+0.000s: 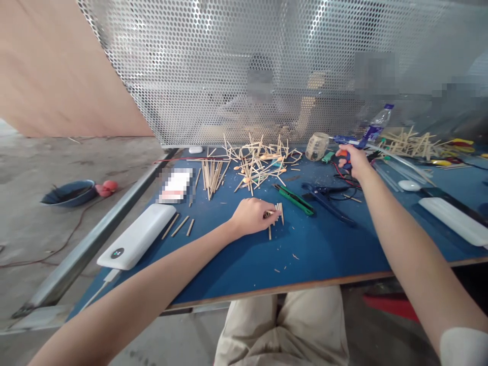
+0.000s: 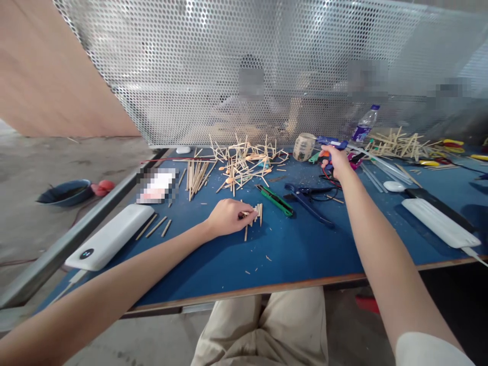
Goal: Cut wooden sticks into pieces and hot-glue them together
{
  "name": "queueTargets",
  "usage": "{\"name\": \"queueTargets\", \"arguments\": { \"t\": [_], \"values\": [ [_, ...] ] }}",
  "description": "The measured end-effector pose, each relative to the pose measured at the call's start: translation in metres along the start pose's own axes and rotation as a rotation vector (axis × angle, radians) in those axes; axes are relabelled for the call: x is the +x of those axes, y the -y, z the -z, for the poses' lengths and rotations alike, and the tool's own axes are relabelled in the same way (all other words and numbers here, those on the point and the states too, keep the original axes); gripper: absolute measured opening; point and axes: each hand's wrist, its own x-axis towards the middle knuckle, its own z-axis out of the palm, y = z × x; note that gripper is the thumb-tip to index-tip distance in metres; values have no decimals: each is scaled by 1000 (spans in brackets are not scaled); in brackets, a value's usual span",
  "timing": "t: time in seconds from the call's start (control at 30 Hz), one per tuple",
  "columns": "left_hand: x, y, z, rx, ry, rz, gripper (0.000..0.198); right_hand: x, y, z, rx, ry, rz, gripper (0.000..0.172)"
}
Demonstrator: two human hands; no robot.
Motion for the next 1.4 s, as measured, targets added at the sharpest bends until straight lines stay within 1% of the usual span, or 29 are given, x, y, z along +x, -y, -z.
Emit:
{"name": "queueTargets", "arguments": {
  "t": [0.1, 0.2, 0.27, 0.33, 0.43, 0.5, 0.6, 0.67, 0.7, 0.77, 0.83, 0.9, 0.97, 1.0, 1.03, 1.1, 1.13, 1.17, 1.2, 1.23, 1.3, 1.4],
  "values": [
    [1, 0, -1, 3, -3, -3, 35, -12, 1, 9, -41, 89, -171, 27],
    [2, 0, -2, 9, -8, -6, 35, -28, -5, 19, -97, 174, -305, 39],
    [2, 0, -2, 16, -12, -7, 36, -35, -8, 23, -151, 202, -340, 48],
    [2, 1, -2, 23, -16, -7, 37, -38, -11, 25, -202, 213, -345, 53],
    [1, 1, -2, 25, -19, -9, 36, -37, -12, 27, -309, 184, -371, 58],
    [1, 2, -2, 23, -19, -9, 36, -33, -11, 32, -528, 128, -387, 60],
    [1, 2, -3, 21, -14, -11, 35, -28, -7, 43, -946, 50, -340, 59],
    [1, 2, -3, 15, -12, -14, 35, -28, 0, 48, -1099, 42, -241, 55],
    [1, 2, -2, 10, -11, -15, 35, -30, 5, 48, -1147, 53, -158, 53],
    [1, 2, -1, -13, -17, -7, 34, -40, 17, 40, -1223, 104, 86, 49],
    [1, 2, 0, -70, -36, 29, 31, -58, 33, 20, -1260, 126, 243, 48],
    [1, 2, 2, -183, -61, 78, 24, -81, 49, -10, -1220, 167, 405, 44],
    [3, 2, 3, -387, -81, 118, 20, -107, 63, -45, -1124, 196, 585, 38],
    [4, 2, 4, -543, -86, 138, 20, -121, 67, -61, -1062, 215, 676, 35],
    [5, 1, 5, -740, -86, 166, 20, -133, 69, -76, -994, 226, 769, 32],
    [8, 0, 9, -1197, -78, 243, 22, -157, 66, -101, -917, 291, 894, 25],
    [9, 0, 10, -1407, -76, 280, 22, -167, 62, -111, -880, 322, 955, 26],
    [9, -1, 13, -1573, -81, 307, 21, -175, 57, -118, -847, 349, 1022, 31],
    [10, -2, 15, -1678, -94, 326, 19, -182, 52, -124, -822, 376, 1084, 38],
    [9, -3, 16, -1726, -111, 339, 17, -187, 46, -129, -790, 387, 1130, 45],
    [9, -5, 18, -1713, -138, 359, 16, -192, 36, -134, -752, 402, 1167, 58],
    [8, -9, 15, -1651, -107, 361, 18, -193, 28, -137, -724, 427, 1177, 70]
  ]
}}
